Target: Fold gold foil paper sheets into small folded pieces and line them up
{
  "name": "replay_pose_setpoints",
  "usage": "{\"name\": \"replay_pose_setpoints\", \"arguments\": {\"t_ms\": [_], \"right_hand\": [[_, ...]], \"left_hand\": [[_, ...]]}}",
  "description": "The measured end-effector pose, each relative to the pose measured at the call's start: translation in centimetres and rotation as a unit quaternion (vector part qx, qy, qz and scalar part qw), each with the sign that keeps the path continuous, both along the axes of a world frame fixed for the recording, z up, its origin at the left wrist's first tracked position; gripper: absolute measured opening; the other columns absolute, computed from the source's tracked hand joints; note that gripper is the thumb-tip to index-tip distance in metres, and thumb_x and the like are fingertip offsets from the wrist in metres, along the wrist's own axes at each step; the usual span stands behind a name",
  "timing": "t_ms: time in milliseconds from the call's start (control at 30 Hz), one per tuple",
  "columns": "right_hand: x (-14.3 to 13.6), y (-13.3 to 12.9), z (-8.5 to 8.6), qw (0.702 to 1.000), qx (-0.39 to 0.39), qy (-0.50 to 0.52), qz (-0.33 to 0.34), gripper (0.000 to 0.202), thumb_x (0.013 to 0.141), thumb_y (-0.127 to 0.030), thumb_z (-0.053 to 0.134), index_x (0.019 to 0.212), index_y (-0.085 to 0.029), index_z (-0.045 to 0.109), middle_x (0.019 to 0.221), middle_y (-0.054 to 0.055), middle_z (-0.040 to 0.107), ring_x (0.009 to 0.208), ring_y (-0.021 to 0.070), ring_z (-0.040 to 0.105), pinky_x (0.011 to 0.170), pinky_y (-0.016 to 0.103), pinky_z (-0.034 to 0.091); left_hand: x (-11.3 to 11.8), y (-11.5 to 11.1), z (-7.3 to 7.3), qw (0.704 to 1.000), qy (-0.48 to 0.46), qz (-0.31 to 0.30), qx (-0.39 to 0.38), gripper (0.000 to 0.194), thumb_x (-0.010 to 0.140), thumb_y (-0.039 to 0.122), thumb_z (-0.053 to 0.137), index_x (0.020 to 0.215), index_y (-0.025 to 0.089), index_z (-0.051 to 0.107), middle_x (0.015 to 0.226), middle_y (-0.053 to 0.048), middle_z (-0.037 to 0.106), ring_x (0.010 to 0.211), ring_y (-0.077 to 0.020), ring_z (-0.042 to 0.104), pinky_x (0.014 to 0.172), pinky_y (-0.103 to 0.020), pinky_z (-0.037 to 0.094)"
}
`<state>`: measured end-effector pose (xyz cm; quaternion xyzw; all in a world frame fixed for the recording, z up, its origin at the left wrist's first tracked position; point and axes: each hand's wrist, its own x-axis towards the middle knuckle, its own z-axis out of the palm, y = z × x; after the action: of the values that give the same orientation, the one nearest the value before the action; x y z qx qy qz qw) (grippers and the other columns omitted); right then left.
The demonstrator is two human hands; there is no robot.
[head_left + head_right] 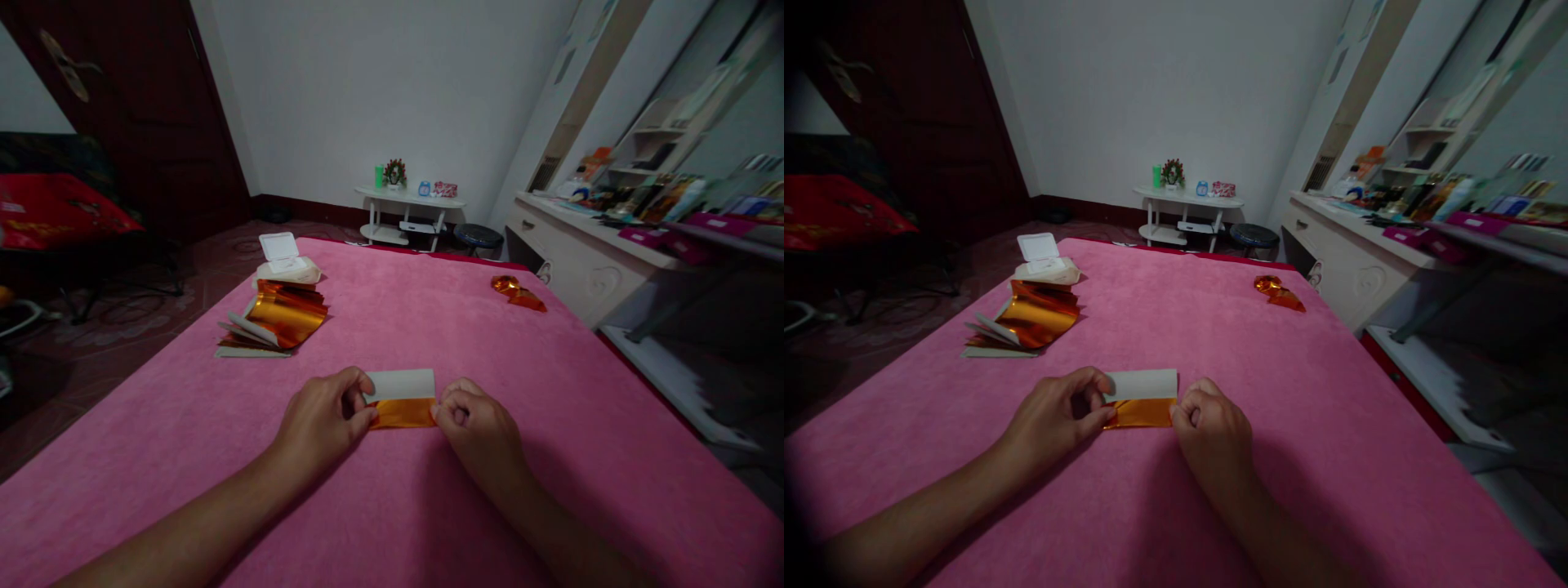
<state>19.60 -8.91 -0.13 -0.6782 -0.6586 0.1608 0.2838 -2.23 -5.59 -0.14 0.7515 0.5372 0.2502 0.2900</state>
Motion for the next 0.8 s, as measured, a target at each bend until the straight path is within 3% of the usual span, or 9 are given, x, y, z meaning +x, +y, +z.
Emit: {"name": "replay_pose_setpoints", "arguments": {"t_ms": [500, 700, 800], "right_hand": [[-0.03, 0.14, 0.04, 0.999, -0.009, -0.035, -0.008, 0.027, 0.077, -0.023, 0.052, 0.053, -0.019, 0.041, 0.065, -0.004, 0.048, 0.055, 0.01, 0.047, 0.054, 0.025, 0.028], [-0.04, 0.35, -0.04, 0.999, -0.007, -0.049, -0.008, 0.026, 0.078, -0.024, 0.052, 0.054, -0.019, 0.042, 0.065, -0.004, 0.048, 0.054, 0.0098, 0.046, 0.054, 0.025, 0.027], [0.05, 0.33, -0.19, 0.999, -0.002, -0.05, -0.001, 0.027, 0.078, -0.024, 0.052, 0.054, -0.019, 0.041, 0.065, -0.004, 0.048, 0.054, 0.0099, 0.046, 0.054, 0.025, 0.027]], "left_hand": [[0.15, -0.35, 0.29, 0.999, 0.024, 0.024, 0.002, 0.014, 0.075, 0.027, 0.061, 0.088, 0.023, 0.059, 0.067, 0.005, 0.066, 0.056, -0.0121, 0.058, 0.052, -0.022, 0.033], [0.17, -0.31, 0.16, 0.996, 0.036, 0.028, 0.071, 0.013, 0.073, 0.023, 0.063, 0.085, 0.023, 0.061, 0.067, 0.003, 0.065, 0.072, -0.0175, 0.059, 0.064, -0.027, 0.039], [0.04, -0.15, -0.21, 0.997, 0.018, 0.035, 0.062, 0.019, 0.072, 0.023, 0.066, 0.09, 0.023, 0.06, 0.067, 0.004, 0.065, 0.07, -0.0177, 0.058, 0.065, -0.028, 0.04]]}}
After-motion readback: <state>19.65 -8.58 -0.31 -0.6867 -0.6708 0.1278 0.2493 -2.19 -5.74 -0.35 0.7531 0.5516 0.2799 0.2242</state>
